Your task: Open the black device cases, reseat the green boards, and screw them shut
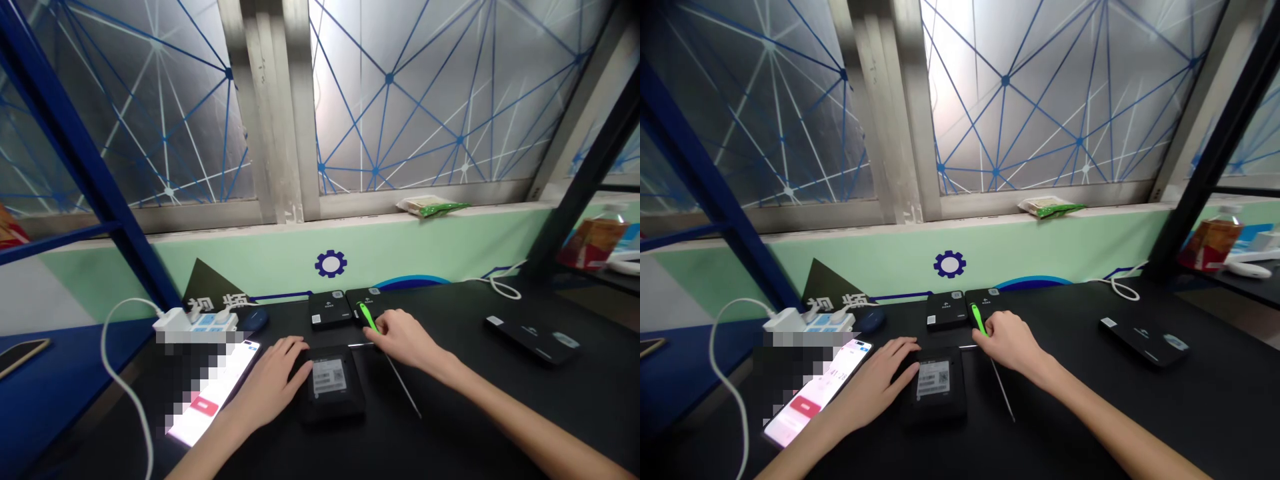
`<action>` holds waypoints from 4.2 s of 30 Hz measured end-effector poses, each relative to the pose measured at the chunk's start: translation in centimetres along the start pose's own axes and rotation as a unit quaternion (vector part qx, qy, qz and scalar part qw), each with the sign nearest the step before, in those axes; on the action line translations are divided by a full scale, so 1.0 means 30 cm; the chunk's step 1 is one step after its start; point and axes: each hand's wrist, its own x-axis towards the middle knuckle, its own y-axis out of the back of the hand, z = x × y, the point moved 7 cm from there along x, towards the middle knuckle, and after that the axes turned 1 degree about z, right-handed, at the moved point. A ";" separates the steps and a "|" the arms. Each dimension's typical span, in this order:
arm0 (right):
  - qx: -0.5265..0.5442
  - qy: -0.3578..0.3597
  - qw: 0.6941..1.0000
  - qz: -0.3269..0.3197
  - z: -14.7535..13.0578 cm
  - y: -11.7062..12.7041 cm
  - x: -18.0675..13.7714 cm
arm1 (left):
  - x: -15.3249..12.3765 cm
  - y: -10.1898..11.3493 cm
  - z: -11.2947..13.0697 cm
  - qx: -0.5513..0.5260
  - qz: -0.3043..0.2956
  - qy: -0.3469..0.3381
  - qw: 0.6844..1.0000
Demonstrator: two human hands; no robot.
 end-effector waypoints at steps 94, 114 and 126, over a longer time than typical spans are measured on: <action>0.113 0.513 0.851 0.007 -0.261 -0.067 -0.251 | 0.022 0.033 -0.074 -0.037 0.039 0.031 0.998; 0.112 0.459 0.879 -0.066 -0.222 -0.118 -0.199 | 0.018 0.052 -0.028 -0.020 0.074 0.037 0.996; 0.091 0.432 0.897 0.014 -0.181 -0.104 -0.138 | 0.020 0.071 -0.020 -0.001 0.079 0.028 0.996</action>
